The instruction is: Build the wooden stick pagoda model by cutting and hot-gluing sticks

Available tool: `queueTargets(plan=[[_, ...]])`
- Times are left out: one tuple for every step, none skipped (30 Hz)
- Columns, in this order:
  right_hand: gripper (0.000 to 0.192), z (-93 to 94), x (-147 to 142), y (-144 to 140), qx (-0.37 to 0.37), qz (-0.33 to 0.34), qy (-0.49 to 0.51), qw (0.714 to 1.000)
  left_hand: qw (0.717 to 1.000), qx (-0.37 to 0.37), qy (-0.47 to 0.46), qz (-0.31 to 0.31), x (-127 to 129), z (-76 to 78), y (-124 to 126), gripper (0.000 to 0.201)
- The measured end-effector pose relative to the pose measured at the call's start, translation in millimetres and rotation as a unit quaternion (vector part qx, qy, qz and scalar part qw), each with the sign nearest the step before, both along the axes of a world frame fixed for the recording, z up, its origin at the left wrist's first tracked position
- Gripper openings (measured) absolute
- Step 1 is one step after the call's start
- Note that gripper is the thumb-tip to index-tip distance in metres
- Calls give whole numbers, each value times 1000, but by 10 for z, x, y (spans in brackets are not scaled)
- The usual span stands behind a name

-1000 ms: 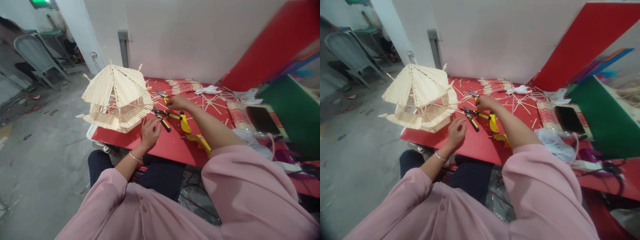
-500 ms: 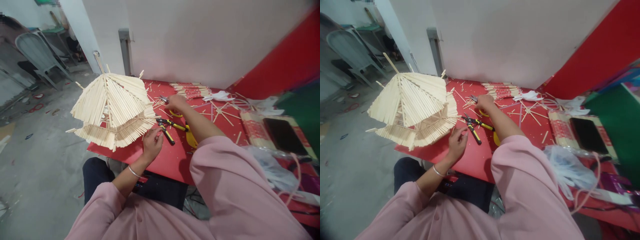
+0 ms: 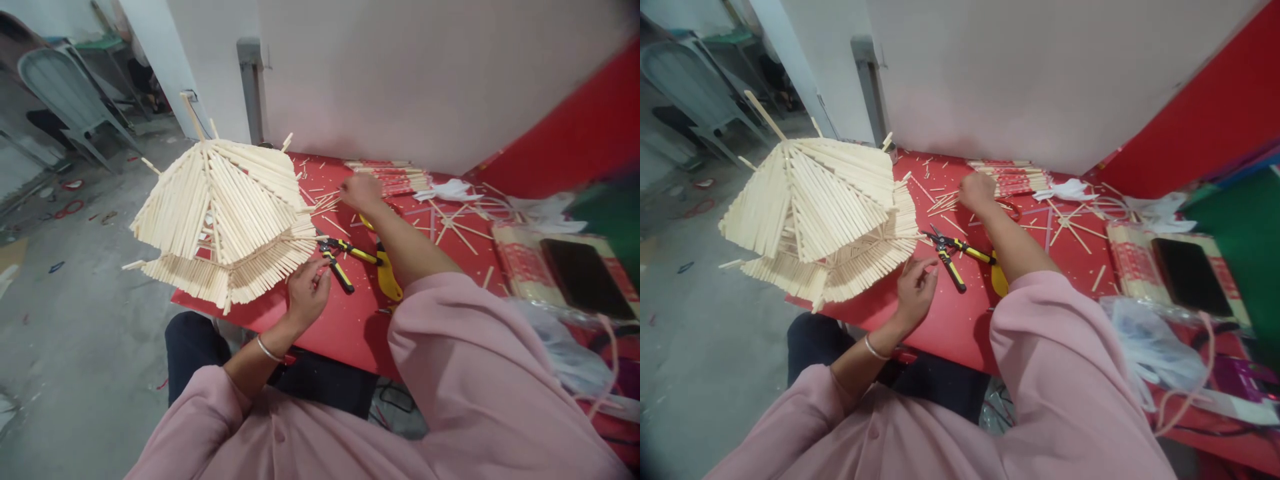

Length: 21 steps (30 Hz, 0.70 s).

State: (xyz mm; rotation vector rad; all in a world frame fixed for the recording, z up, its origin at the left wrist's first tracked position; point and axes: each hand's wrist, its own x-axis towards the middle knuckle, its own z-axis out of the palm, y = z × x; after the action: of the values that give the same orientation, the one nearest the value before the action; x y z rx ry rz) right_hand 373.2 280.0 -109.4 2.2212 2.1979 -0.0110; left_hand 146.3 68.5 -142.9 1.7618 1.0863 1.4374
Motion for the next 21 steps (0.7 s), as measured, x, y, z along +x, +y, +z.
queueTargets(plan=[[49, 0, -89, 60, 1, 22, 1, 1000, 1000, -5, 1, 0, -2, 9, -2, 19], [46, -2, -183, 127, 0, 39, -1, 999, 1000, -9, 2, 1, -3, 16, -3, 19], [42, -8, -278, 195, -4, 52, -5, 999, 1000, -11, 3, 3, -2, 20, -5, 20], [39, -19, -368, 262, -10, 66, -8, 998, 1000, -14, 2, 7, 0, 21, -7, 20], [37, -33, -450, 323, -16, 75, -12, 997, 1000, -15, 0, 11, 4, 19, -9, 20], [36, -49, -522, 376, -22, 80, -17, 996, 1000, -14, -3, 13, 10, 14, -11, 21], [36, -65, -582, 417, -26, 81, -23, 996, 1000, -10, -6, 13, 17, 6, -12, 21], [38, -75, -629, 446, -29, 79, -27, 996, 1000, -4, -7, 14, 25, -4, -13, 21], [41, -76, -662, 459, -30, 75, -30, 996, 1000, 3, -7, 14, 33, -15, -11, 20], [44, -65, -680, 456, -29, 71, -33, 997, 1000, 10, -5, 16, 41, -29, -7, 20], [46, -36, -685, 438, -28, 65, -33, 997, 1000, 16, -2, 17, 49, -43, 0, 20], [46, 12, -676, 402, -26, 60, -33, 997, 1000, 18, 1, 18, 55, -59, 11, 20], [45, 81, -656, 350, -23, 55, -30, 998, 1000, 19, 5, 16, 60, -74, 25, 20], [45, 170, -627, 280, -19, 52, -26, 998, 1000, 18, 9, 11, 63, -87, 40, 20], [45, 276, -590, 190, -13, 51, -19, 998, 1000, 19, 11, 3, 63, -98, 54, 21], [45, 394, -550, 78, -6, 54, -10, 998, 1000, 20, 10, -10, 61, -105, 62, 21], [42, 520, -509, -58, 1, 60, 2, 998, 999, 22, 5, -25, 55, -104, 61, 20], [37, 647, -471, -219, 8, 69, 15, 997, 999, 20, -5, -41, 45, -95, 46, 19], [33, 766, -439, -407, 12, 79, 30, 996, 998, 12, -21, -57, 29, -75, 16, 17], [32, 873, -416, -618, 13, 88, 47, 995, 997, -8, -45, -68, 6, -43, -31, 15], [33, 962, -407, -849, 12, 97, 64, 993, 993, -39, -76, -76, -26, 1, -93, 15]])
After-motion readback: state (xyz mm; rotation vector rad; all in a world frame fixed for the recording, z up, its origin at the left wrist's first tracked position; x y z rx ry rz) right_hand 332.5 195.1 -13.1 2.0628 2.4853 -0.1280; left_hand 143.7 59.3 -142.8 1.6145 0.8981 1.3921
